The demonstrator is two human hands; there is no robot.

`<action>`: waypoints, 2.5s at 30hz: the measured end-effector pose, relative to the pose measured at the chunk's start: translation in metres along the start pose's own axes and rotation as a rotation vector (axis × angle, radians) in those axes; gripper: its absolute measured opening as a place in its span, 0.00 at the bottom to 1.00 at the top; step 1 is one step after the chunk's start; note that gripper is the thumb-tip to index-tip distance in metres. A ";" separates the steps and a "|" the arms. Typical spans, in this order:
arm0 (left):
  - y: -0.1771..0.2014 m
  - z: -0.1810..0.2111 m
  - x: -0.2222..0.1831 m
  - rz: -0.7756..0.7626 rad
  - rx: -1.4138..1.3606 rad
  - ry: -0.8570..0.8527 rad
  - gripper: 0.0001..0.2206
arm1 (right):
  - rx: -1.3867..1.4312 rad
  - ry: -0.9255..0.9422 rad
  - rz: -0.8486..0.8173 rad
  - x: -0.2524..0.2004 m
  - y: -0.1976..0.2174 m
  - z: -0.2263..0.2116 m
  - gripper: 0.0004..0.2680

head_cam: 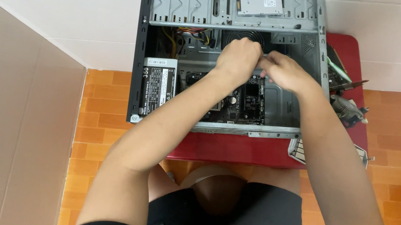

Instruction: Removing a motherboard from a computer case using a screwdriver.

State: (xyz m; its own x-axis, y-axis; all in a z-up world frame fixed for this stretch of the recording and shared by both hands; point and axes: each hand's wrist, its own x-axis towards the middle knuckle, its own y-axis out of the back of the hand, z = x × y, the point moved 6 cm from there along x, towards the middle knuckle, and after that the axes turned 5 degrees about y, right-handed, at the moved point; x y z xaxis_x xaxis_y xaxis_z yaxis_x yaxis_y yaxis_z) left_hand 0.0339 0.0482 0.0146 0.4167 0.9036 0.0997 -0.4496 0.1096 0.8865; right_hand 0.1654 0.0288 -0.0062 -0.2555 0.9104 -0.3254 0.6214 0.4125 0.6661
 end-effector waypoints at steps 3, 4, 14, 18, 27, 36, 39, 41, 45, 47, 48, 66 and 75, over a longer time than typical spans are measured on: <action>0.001 -0.001 0.000 -0.003 -0.020 -0.018 0.05 | -0.004 0.092 0.058 0.009 0.000 0.010 0.15; 0.005 0.000 -0.003 0.001 -0.021 -0.019 0.05 | -0.008 0.094 0.059 0.007 0.002 0.005 0.15; 0.035 -0.005 -0.007 -0.015 -0.154 0.009 0.09 | 0.037 0.309 0.141 -0.006 0.012 -0.027 0.09; 0.060 0.005 -0.012 0.321 -0.289 -0.043 0.15 | 0.162 0.274 0.140 0.001 0.009 -0.026 0.08; 0.069 -0.017 -0.006 0.689 0.170 -0.143 0.05 | -0.072 0.224 0.226 0.002 0.011 -0.027 0.07; 0.055 -0.011 0.013 0.586 0.327 -0.165 0.09 | -0.210 0.203 0.090 0.003 -0.009 -0.034 0.11; 0.054 -0.011 0.016 0.592 0.356 -0.183 0.09 | -0.231 0.231 0.056 0.008 -0.017 -0.033 0.13; 0.054 -0.011 0.017 0.585 0.358 -0.173 0.10 | -0.226 0.245 0.045 0.008 -0.019 -0.035 0.12; 0.054 -0.013 0.019 0.572 0.342 -0.166 0.07 | -0.261 0.264 0.033 0.010 -0.020 -0.035 0.13; 0.054 -0.014 0.020 0.602 0.325 -0.165 0.04 | -0.268 0.264 0.029 0.011 -0.021 -0.036 0.13; 0.054 -0.015 0.020 0.630 0.308 -0.166 0.03 | -0.272 0.263 0.026 0.010 -0.021 -0.036 0.13; 0.051 -0.018 0.027 0.691 0.352 -0.126 0.04 | -0.276 0.259 0.010 0.012 -0.024 -0.035 0.14; 0.084 -0.027 0.010 0.779 0.009 -0.063 0.06 | 0.020 0.272 0.106 0.004 -0.005 -0.054 0.06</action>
State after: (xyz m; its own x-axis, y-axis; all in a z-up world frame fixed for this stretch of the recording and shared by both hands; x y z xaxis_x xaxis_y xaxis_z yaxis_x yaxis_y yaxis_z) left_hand -0.0208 0.0776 0.0784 0.0276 0.6935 0.7199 -0.6247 -0.5502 0.5540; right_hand 0.1214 0.0318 0.0256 -0.3759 0.9247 -0.0605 0.6692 0.3160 0.6725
